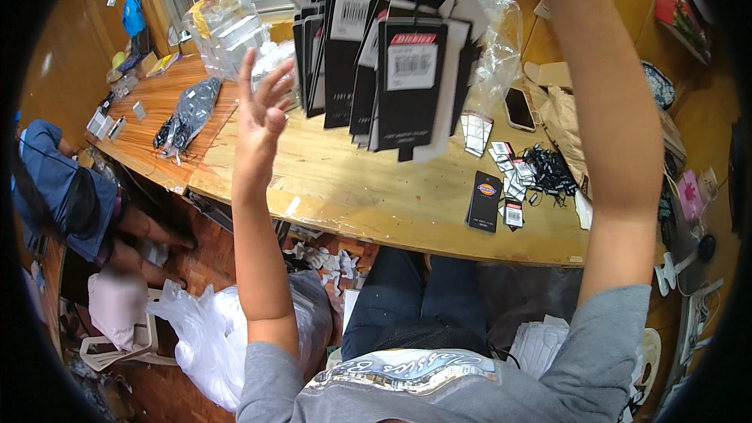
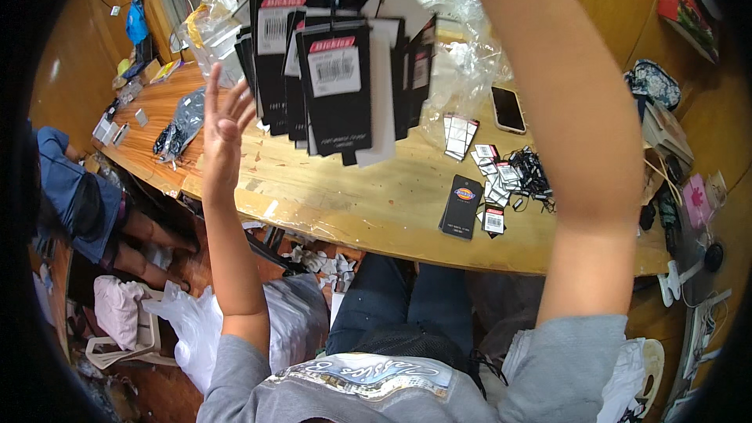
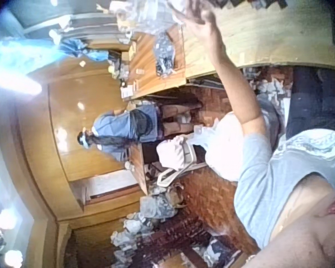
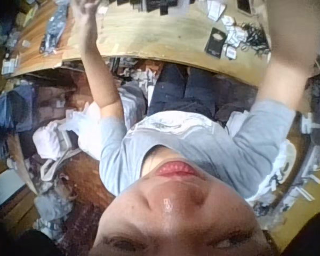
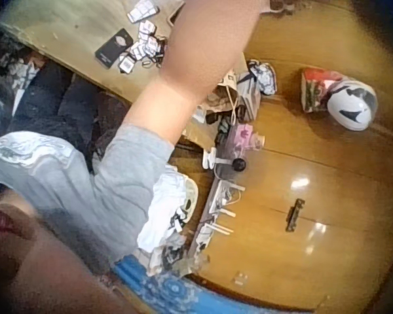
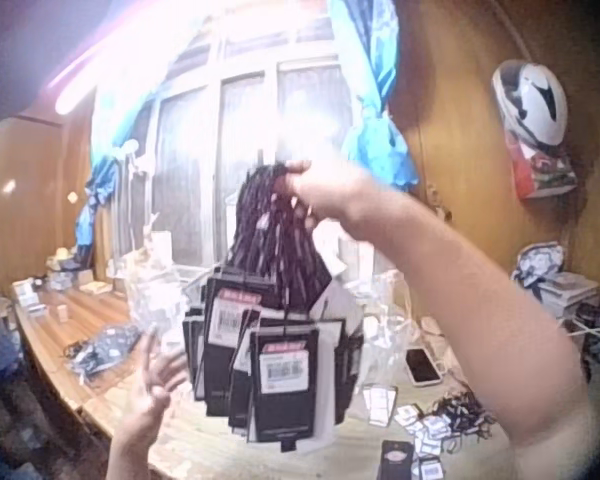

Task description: The person sits at a table and organizes a large pile of black rectangular tags. They pick up the tags, align them, and bundle them together using a rubber band. The person then places the bundled tags into a clear plastic bag and sets it aside.

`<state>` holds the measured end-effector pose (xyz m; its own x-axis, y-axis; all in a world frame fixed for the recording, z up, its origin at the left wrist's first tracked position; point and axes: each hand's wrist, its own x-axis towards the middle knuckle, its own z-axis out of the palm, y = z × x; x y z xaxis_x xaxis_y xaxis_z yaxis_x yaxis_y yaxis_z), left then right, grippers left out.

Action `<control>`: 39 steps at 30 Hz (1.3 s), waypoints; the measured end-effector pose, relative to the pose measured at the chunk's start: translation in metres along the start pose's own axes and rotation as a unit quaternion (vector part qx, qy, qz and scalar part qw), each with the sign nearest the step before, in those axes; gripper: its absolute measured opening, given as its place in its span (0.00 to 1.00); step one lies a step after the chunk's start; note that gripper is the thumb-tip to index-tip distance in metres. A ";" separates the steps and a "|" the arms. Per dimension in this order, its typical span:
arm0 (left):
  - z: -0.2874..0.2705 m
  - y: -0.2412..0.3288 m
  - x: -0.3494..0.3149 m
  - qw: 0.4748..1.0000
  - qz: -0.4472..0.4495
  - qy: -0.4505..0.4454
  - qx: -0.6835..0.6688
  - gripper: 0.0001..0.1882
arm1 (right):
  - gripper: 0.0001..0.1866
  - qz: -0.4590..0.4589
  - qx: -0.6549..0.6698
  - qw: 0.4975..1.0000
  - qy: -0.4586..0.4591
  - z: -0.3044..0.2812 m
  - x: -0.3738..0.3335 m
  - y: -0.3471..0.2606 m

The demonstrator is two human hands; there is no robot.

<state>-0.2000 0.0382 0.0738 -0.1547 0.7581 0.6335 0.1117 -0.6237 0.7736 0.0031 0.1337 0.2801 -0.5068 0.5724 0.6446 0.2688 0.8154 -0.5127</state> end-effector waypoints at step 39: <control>0.194 -0.118 0.061 0.670 0.307 -0.206 0.644 0.24 | 0.07 0.026 -0.208 0.963 0.171 -0.120 -0.042 -0.015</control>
<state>-0.0324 0.1951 0.0237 0.5622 0.5880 0.5815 0.8258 -0.3616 -0.4327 0.1193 0.1078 0.3287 -0.2033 0.5506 0.8096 0.6269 0.7084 -0.3244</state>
